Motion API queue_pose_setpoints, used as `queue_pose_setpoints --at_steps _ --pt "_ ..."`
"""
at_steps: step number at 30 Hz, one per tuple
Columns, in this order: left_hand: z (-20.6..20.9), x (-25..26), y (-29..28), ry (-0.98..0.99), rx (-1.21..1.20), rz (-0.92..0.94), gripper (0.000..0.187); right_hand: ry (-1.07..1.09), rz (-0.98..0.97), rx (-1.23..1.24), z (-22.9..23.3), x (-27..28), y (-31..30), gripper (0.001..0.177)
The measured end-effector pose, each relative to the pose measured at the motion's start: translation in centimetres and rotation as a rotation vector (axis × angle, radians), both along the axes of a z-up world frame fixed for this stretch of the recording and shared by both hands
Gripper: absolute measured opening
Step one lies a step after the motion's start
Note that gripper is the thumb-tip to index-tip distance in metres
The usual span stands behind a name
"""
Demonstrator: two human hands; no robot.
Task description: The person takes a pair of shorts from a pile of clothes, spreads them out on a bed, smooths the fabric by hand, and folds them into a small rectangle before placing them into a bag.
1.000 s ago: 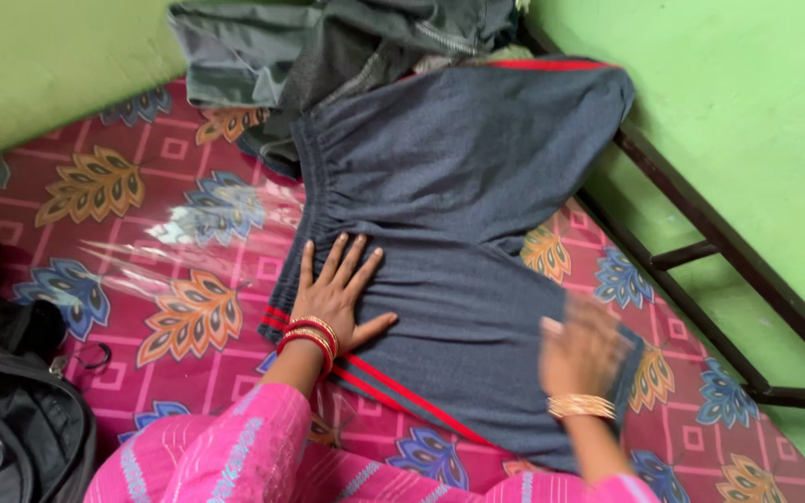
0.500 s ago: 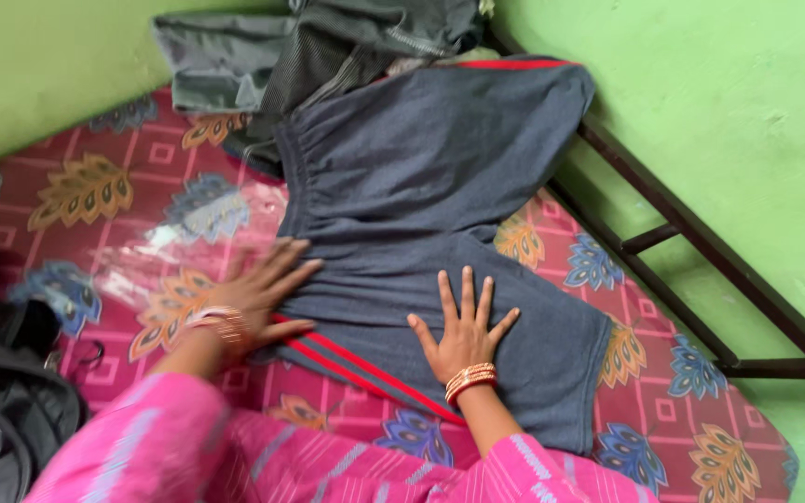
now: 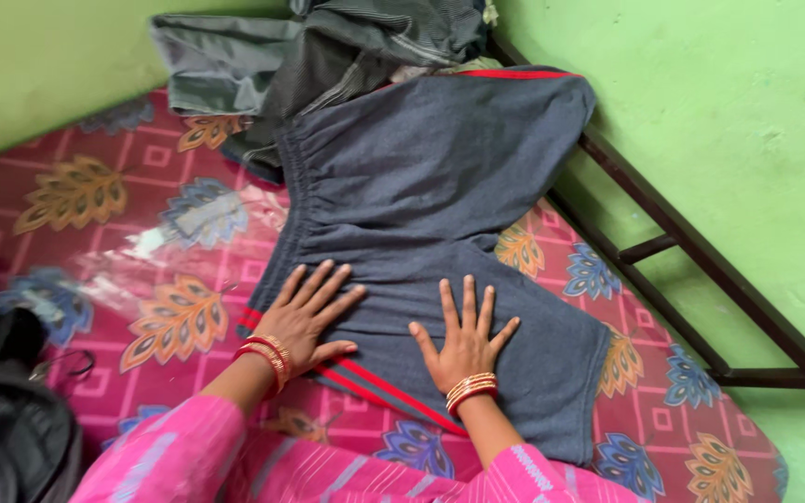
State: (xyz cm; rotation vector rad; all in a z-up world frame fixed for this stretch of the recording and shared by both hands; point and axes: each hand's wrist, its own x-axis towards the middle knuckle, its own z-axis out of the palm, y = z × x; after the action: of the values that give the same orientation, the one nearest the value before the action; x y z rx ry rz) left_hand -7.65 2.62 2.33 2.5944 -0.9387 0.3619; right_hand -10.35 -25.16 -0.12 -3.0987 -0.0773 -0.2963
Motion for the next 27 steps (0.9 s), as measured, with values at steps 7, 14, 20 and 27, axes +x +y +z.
queue_pose_setpoints --at_steps 7,14,20,27 --pt "-1.8 12.3 2.5 -0.057 -0.372 0.708 0.057 -0.023 0.005 0.022 0.0 0.0 0.0 0.085" --pt "1.6 23.7 3.6 0.100 0.099 0.654 0.067 -0.028 -0.002 0.058 0.5 0.0 0.1 0.086" --pt "7.8 16.6 0.9 -0.211 0.463 0.222 0.013 -0.044 0.024 0.111 -0.9 -0.1 -0.4 0.084" --pt "6.5 -2.7 -1.5 -0.098 0.195 -0.354 0.023 -0.514 -0.251 1.521 -0.7 4.1 -9.4 0.033"
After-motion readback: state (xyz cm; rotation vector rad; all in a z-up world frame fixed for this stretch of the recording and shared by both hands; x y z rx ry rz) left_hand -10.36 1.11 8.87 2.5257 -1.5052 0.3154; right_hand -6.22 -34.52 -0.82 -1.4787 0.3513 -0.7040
